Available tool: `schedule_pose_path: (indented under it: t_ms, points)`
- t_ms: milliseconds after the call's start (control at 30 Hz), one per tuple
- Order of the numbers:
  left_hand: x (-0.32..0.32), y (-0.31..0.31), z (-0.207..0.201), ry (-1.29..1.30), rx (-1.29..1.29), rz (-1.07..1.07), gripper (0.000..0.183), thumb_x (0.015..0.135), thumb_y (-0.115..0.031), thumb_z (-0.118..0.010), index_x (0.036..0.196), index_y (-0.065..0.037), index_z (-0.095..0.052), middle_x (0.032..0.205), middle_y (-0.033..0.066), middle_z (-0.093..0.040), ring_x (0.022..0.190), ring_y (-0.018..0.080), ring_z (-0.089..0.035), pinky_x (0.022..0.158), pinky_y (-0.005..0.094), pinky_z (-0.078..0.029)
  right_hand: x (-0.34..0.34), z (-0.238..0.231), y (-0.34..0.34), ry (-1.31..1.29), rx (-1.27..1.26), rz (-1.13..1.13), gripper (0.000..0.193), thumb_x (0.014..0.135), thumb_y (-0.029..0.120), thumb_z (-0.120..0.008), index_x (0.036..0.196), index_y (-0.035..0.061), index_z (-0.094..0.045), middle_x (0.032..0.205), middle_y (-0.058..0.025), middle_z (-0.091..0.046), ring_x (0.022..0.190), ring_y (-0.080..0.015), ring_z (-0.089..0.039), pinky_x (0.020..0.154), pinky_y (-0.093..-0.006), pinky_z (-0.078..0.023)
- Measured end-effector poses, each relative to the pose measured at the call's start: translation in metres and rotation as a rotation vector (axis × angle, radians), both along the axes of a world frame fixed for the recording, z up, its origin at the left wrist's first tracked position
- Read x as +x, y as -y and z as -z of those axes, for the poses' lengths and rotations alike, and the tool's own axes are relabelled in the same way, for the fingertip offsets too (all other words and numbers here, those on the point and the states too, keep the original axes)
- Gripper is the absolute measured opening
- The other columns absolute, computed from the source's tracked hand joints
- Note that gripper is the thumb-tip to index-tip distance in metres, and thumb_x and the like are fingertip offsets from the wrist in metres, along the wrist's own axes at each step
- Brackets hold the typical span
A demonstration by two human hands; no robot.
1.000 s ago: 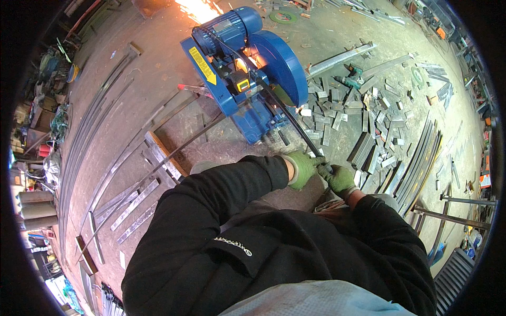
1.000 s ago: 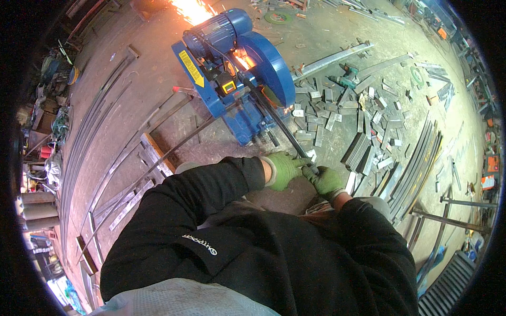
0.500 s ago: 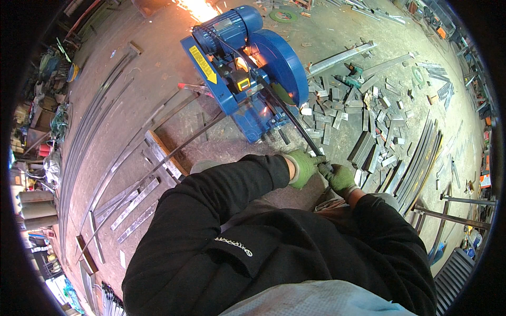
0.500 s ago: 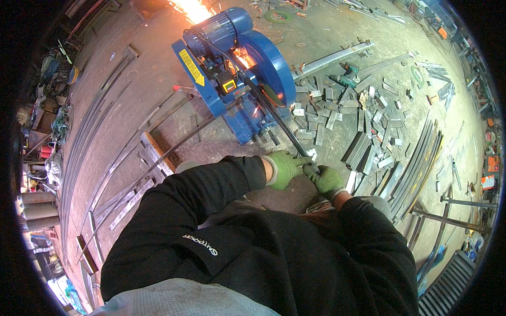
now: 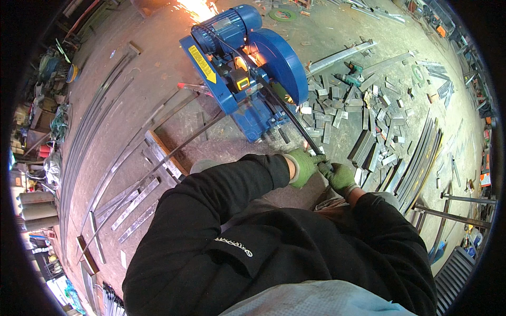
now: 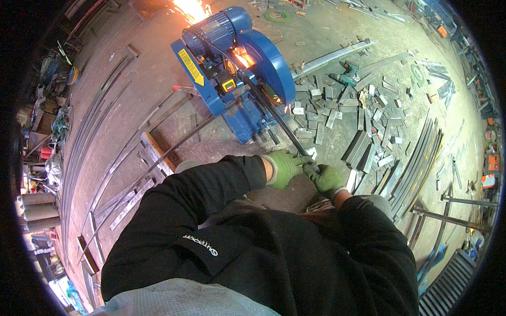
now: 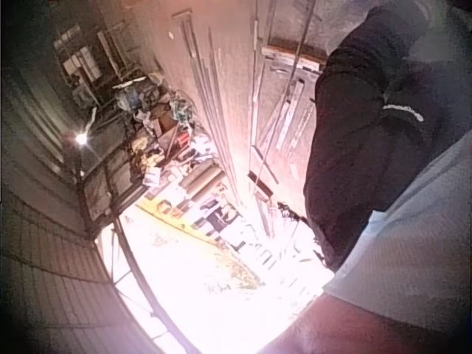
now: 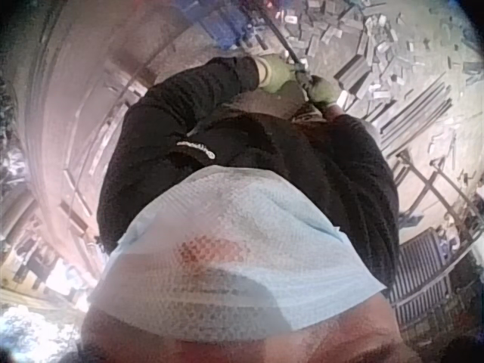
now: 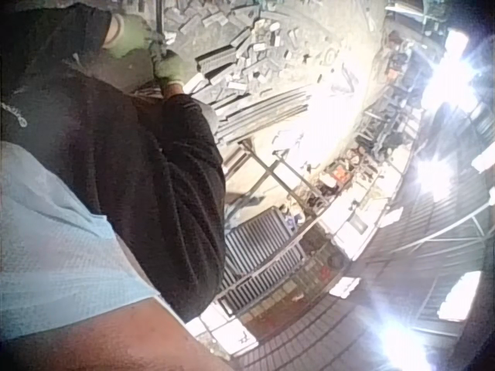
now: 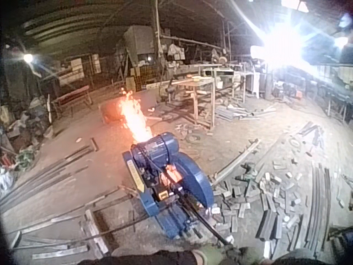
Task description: The person repeatedly picks up metal rods from the floor, positions them in a blue chop saw, and cuts them, producing sparks. The cut pieces are placed on the floor among other metal scraps.
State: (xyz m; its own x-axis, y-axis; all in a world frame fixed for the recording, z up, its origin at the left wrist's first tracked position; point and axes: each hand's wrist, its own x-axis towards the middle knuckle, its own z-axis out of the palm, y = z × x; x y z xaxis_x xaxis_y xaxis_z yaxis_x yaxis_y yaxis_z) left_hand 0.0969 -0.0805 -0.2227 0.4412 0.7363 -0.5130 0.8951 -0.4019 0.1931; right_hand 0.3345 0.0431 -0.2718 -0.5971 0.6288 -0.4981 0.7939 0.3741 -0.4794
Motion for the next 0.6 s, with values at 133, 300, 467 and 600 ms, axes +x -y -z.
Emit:
schedule_pose_path:
  t_ms: [133, 300, 467, 600]
  points:
    - [0.0002, -0.0012, 0.0005, 0.057, -0.049, -0.062, 0.088, 0.107, -0.057, -0.084, 0.179, -0.010, -0.064, 0.205, 0.0178, -0.026, 0.169, 0.0450, -0.059, 0.138, 0.0597, -0.048, 0.0024, 0.0060, 0.0002, -0.024, 0.019, 0.008, 0.089, 0.108, 0.086, -0.074, 0.121, -0.0008, -0.090, 0.115, -0.0357, -0.087, 0.114, -0.0588, -0.083, 0.099, -0.0608, -0.063]
    - [0.0010, -0.0037, 0.0037, 0.049, -0.080, -0.058, 0.088, 0.106, -0.057, -0.085, 0.178, -0.011, -0.064, 0.205, 0.0177, -0.026, 0.167, 0.0454, -0.060, 0.136, 0.0592, -0.050, 0.0033, 0.0091, -0.0016, -0.037, 0.023, -0.016, 0.091, 0.108, 0.086, -0.073, 0.122, -0.0025, -0.090, 0.114, -0.0356, -0.087, 0.113, -0.0589, -0.083, 0.099, -0.0602, -0.063]
    - [-0.0002, -0.0006, 0.0045, 0.070, -0.050, -0.074, 0.092, 0.106, -0.054, -0.085, 0.183, -0.013, -0.058, 0.204, 0.0182, -0.027, 0.164, 0.0470, -0.063, 0.136, 0.0595, -0.050, 0.0024, 0.0072, -0.0017, -0.002, 0.020, -0.039, 0.092, 0.109, 0.086, -0.073, 0.120, -0.0031, -0.090, 0.115, -0.0358, -0.087, 0.112, -0.0581, -0.083, 0.097, -0.0590, -0.063]
    - [-0.0002, -0.0001, 0.0051, 0.064, -0.051, -0.077, 0.096, 0.105, -0.054, -0.086, 0.187, -0.014, -0.053, 0.204, 0.0184, -0.027, 0.164, 0.0474, -0.063, 0.136, 0.0595, -0.050, 0.0027, 0.0093, -0.0014, -0.035, -0.011, -0.017, 0.088, 0.109, 0.084, -0.075, 0.119, -0.0024, -0.090, 0.113, -0.0349, -0.087, 0.110, -0.0569, -0.084, 0.095, -0.0588, -0.063]
